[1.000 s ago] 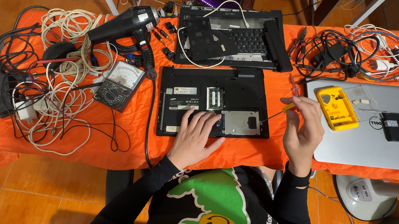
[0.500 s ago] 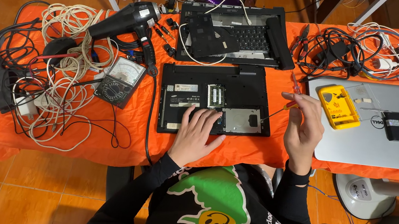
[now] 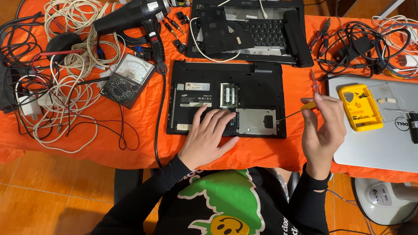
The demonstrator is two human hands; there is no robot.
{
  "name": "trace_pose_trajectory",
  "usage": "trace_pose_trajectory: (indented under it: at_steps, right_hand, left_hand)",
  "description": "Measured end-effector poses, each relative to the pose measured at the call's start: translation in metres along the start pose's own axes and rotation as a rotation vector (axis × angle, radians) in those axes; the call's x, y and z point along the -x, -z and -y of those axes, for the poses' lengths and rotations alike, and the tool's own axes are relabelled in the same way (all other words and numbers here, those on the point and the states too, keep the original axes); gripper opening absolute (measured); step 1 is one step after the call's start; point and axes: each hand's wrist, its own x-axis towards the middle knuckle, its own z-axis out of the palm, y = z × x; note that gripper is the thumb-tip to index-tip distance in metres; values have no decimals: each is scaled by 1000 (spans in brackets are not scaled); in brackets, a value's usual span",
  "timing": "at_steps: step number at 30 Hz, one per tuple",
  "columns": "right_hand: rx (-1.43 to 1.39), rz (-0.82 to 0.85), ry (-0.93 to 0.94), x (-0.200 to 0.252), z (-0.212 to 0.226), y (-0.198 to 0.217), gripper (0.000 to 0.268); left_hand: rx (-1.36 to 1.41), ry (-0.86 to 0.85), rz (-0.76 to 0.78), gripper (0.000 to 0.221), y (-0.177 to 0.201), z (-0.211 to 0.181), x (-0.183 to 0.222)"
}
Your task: Installing or replacing a laptop hard drive component using a screwdriver.
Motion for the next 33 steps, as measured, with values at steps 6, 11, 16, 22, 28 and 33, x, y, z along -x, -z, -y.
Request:
trace_pose_trajectory:
  at_steps: [6,11,16,22,28,33]
  right_hand:
    - [36,4,-21,2,-1,1,33]
    - [-66,4,-73,5,2,0,27]
    - [-17,5,-61,7,-2,2,28]
    - [10,-5,-38,5,-1,3,28]
    - [4,8,-42,6,-1,3,27]
    - [-89,1,-118,6,0,3,29]
  left_hand:
    - [2,-2,-4,63,2,-1,-1]
    - [-20,-1,-17,62,2,-2,0]
    - [-8,-1,-7,62,2,-1,0]
    - [4,-5,-14,62,2,-1,0]
    - [-5,-3,-6,62,3,-2,0]
    - [-3,0,12,62,3,-2,-1]
